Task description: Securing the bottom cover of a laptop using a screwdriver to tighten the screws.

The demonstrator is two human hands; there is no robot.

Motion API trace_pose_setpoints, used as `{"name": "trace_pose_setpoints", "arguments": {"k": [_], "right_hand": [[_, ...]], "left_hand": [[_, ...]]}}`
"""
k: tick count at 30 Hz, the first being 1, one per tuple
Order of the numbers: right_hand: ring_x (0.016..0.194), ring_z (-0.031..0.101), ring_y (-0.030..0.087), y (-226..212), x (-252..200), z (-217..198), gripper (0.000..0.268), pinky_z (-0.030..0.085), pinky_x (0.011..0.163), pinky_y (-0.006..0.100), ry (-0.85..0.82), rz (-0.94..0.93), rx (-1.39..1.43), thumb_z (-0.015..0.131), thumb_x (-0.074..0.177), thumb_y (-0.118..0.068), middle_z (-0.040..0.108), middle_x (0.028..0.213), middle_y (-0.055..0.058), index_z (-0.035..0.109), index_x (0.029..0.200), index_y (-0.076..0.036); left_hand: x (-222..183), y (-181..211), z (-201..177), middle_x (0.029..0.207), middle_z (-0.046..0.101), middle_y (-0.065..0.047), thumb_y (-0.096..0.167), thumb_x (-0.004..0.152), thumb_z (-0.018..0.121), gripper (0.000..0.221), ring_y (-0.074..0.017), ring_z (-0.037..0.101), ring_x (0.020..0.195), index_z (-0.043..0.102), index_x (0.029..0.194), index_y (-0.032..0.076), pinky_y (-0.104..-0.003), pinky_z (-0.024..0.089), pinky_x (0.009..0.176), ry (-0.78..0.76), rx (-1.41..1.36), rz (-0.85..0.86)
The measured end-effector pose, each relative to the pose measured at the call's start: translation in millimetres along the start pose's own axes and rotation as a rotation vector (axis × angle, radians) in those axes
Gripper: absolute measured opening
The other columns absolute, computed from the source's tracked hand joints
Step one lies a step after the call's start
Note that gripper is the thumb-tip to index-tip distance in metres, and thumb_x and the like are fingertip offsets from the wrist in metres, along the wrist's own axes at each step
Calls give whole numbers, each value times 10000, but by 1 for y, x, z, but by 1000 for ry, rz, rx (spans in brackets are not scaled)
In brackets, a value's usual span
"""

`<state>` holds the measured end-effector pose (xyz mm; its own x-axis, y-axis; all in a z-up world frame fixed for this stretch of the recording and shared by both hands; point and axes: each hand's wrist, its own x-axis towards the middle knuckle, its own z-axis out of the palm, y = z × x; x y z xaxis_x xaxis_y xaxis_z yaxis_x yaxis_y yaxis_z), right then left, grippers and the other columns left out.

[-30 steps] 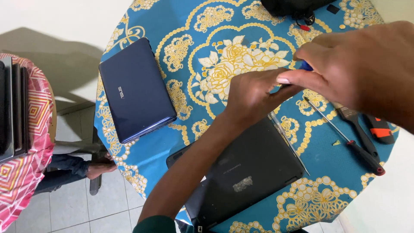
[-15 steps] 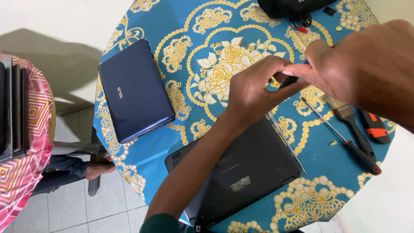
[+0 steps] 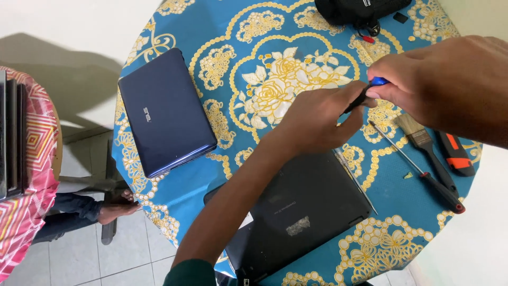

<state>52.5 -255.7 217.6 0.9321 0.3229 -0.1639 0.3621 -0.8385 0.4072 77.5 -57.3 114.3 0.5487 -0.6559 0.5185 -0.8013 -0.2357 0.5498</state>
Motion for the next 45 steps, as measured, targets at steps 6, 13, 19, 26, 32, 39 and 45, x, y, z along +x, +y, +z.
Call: {"name": "trace_pose_setpoints", "arguments": {"k": [6, 13, 19, 26, 32, 39, 45], "right_hand": [[473, 564, 85, 0, -4, 13, 574, 317, 532, 236, 109, 4, -542, 289, 1031, -852, 518, 472, -109, 551, 1089, -345], [759, 717, 121, 4, -2, -7, 465, 473, 644, 292, 199, -64, -117, 405, 954, -728, 697, 791, -124, 600, 1182, -373], [855, 750, 225, 11, 4, 22, 345, 548, 683, 347, 377, -186, 190, 695, 954, -417, 765, 979, -36, 696, 1270, -280], [507, 479, 92, 3, 2, 20, 596, 304, 584, 256, 260, -87, -485, 341, 1149, -788, 475, 551, -91, 529, 972, -250], [850, 711, 71, 5, 5, 16, 604, 431, 685, 206, 246, -19, -429, 307, 1022, -899, 671, 745, -166, 612, 946, -383], [1021, 788, 227, 8, -1, 8, 349, 648, 760, 376, 270, -165, 165, 625, 960, -365, 780, 1158, -21, 687, 1296, -294], [496, 571, 151, -7, -14, 2, 533, 310, 505, 316, 307, -108, -291, 384, 1138, -740, 524, 550, -115, 584, 985, -270]], "left_hand": [[2, 9, 14, 859, 655, 92, 462, 945, 682, 265, -83, 645, 715, 588, 993, 219, -299, 394, 591, 424, 32, -87], [-6, -21, 30, 745, 691, -49, 348, 1089, 621, 311, -293, 630, 582, 583, 1369, 217, -430, 345, 496, 244, 148, -5], [2, -9, -1, 863, 676, -116, 299, 1100, 401, 236, -386, 602, 663, 497, 1215, 117, -507, 383, 538, 37, -62, 87], [0, 14, 1, 923, 648, 58, 357, 967, 741, 238, -86, 605, 756, 614, 1065, 181, -271, 453, 678, 467, -43, -33], [-3, 0, 9, 718, 652, -24, 344, 1060, 564, 209, -210, 611, 575, 589, 1025, 140, -388, 310, 498, 429, 90, 62], [-10, -5, -1, 1082, 794, 0, 322, 1125, 517, 250, -239, 684, 678, 588, 1316, 178, -379, 398, 573, 174, -26, 76], [-9, 5, 9, 1185, 776, 20, 346, 1002, 756, 372, -145, 804, 1012, 608, 1304, 187, -287, 649, 856, 290, -78, -11]]}}
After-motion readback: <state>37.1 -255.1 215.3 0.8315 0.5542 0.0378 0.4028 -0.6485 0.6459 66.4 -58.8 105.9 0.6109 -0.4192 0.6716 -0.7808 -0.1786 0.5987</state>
